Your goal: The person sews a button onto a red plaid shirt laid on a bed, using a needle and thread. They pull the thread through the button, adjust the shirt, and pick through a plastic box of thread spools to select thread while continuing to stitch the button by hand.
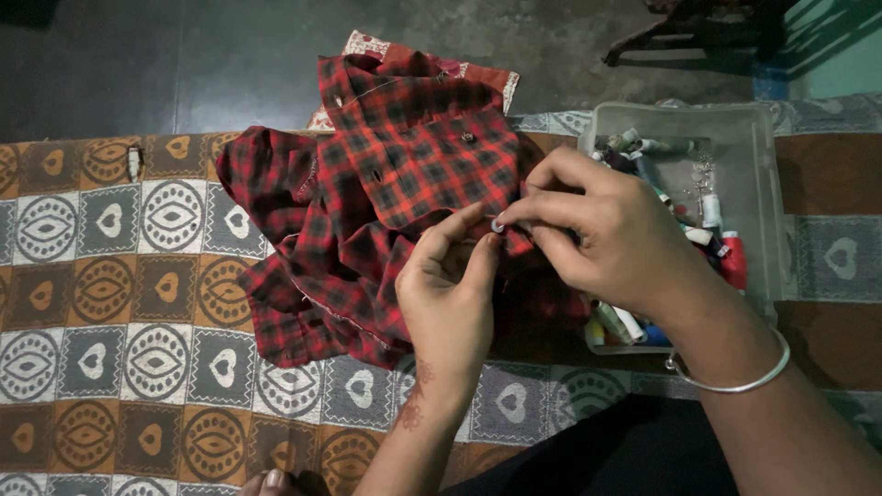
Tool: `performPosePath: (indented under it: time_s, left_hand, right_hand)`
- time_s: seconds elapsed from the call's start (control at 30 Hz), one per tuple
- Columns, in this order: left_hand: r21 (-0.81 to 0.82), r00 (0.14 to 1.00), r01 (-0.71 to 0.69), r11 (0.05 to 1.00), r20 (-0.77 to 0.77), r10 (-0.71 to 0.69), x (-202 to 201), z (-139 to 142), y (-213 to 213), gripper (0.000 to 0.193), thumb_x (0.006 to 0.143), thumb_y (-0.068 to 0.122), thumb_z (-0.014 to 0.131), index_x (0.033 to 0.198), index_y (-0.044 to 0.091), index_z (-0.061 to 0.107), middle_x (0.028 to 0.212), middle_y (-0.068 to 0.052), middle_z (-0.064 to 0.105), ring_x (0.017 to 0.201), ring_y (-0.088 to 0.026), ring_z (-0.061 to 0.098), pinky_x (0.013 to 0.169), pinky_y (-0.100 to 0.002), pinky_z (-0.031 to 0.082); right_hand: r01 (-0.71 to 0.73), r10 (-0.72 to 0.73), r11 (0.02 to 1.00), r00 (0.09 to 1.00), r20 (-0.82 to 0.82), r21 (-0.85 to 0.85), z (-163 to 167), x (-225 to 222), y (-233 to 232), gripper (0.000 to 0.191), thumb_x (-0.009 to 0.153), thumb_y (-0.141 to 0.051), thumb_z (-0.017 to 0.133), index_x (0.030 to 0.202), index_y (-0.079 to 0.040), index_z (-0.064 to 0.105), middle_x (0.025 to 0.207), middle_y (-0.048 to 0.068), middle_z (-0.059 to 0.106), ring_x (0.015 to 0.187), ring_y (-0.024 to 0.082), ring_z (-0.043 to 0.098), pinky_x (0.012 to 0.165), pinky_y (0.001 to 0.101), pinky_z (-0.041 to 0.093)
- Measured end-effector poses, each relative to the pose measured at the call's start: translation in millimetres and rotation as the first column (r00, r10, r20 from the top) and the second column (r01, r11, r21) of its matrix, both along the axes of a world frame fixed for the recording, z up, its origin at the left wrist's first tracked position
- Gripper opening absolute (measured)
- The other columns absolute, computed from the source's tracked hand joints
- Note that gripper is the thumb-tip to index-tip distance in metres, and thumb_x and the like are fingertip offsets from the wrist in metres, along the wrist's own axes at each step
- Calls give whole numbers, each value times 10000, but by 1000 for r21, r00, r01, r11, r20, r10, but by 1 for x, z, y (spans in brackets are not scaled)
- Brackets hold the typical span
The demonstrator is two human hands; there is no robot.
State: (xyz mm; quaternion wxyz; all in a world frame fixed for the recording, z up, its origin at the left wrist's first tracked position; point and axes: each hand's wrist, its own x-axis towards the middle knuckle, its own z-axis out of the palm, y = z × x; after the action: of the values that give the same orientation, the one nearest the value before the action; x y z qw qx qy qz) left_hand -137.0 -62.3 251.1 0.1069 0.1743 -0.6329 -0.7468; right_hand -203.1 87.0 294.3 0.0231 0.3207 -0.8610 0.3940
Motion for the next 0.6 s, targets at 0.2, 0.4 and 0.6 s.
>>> performPosePath:
  time_s: [0.2, 0.4, 0.6]
  left_hand:
    - [33, 1000, 9, 999, 0, -9, 1, 0, -1, 286, 942, -33, 680, 1227, -56, 678, 1037, -65, 729, 887, -71, 683, 799, -215, 566]
    - [-244, 1000, -14, 970, -2, 14, 5, 13, 5, 265, 911, -5, 718, 1177, 0, 719, 1020, -57, 737, 864, -92, 691, 781, -236, 569]
    - [-625, 995, 1, 781, -78, -64, 9, 23, 5, 254, 890, 12, 722, 1140, 54, 732, 1083, -93, 723, 918, -206, 750, 794, -297, 587]
  right_hand:
    - [-3, 3, 1000, 1000, -16, 2, 3, 0, 0, 204, 836, 4, 731, 1002, -99, 789, 951, 56, 662, 796, 173, 696, 644, 294, 559]
    - [-18, 19, 1000, 1000, -14, 20, 9, 3, 4, 190, 836, 9, 722, 996, -72, 785, 931, 64, 670, 753, 176, 695, 619, 298, 554]
    - [-11, 11, 1000, 999, -37, 11, 8, 9, 8, 151, 829, 2, 718, 973, -33, 746, 955, 80, 693, 793, 214, 710, 662, 314, 563]
